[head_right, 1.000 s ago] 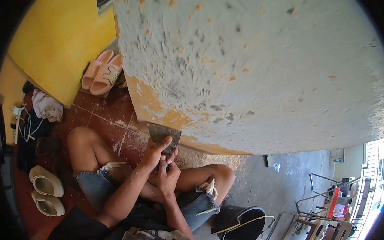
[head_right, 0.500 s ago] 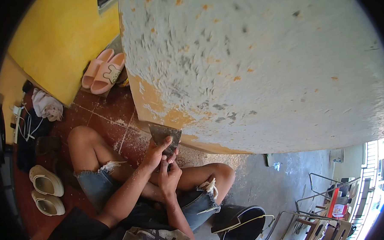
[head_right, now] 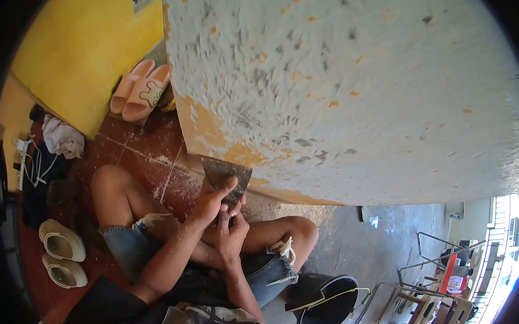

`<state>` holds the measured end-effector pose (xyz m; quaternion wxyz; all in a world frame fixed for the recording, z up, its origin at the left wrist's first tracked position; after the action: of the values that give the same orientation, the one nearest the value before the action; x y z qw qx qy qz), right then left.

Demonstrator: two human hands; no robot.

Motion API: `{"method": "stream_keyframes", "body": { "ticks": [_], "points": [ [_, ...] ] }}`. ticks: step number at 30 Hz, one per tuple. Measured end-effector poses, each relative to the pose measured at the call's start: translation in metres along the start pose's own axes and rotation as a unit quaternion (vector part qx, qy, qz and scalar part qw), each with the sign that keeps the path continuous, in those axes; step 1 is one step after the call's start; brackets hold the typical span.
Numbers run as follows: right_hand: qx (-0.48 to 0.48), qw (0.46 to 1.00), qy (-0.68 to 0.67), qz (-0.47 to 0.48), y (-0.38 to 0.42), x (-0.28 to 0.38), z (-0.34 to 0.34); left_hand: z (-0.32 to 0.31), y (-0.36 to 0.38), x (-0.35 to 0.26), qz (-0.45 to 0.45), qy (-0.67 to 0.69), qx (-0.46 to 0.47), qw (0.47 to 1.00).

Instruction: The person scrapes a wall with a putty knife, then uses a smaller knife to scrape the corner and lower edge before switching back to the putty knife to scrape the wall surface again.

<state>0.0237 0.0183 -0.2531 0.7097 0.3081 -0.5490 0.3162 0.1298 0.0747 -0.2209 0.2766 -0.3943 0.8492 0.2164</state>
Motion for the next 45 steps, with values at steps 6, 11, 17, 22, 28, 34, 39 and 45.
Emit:
{"method": "stream_keyframes", "body": {
  "ticks": [6,11,17,22,28,34,39,45],
  "points": [
    [0.0,1.0,0.01,0.023,0.011,-0.002,0.004,0.002,0.012,0.01,0.021,0.006,-0.05,0.999],
    [0.0,1.0,-0.001,0.024,0.0,0.004,-0.004,0.003,0.003,0.001,0.005,-0.018,-0.034,0.999],
    [-0.002,1.0,0.009,0.022,0.0,0.009,-0.003,0.003,0.001,0.003,-0.025,-0.019,-0.044,0.999],
    [-0.003,0.999,0.023,0.025,0.005,0.015,0.002,0.0,-0.001,0.004,0.008,0.006,0.006,1.0],
    [0.006,0.999,0.035,0.007,0.008,0.008,0.003,-0.004,0.001,-0.007,-0.014,0.007,0.005,1.0],
    [0.073,0.996,0.045,0.027,0.02,0.0,-0.004,0.037,0.026,0.02,0.002,0.004,-0.052,0.999],
    [0.252,0.966,0.053,-0.023,0.038,-0.005,-0.015,0.082,0.047,0.042,0.087,-0.008,-0.162,0.983],
    [0.352,0.923,0.156,-0.019,0.039,0.03,0.001,0.108,0.053,0.079,0.211,0.063,-0.156,0.963]
  ]
}}
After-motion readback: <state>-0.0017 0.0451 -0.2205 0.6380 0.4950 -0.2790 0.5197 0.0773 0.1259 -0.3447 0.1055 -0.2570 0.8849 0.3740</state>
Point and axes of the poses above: each hand's wrist, its own y-axis away from the middle knuckle, its own z-axis out of the back of the hand, x = y × z, the point moved 8 cm from there along -y, towards the middle knuckle, and after that the axes turned 3 degrees about z, right-handed, at the moved point
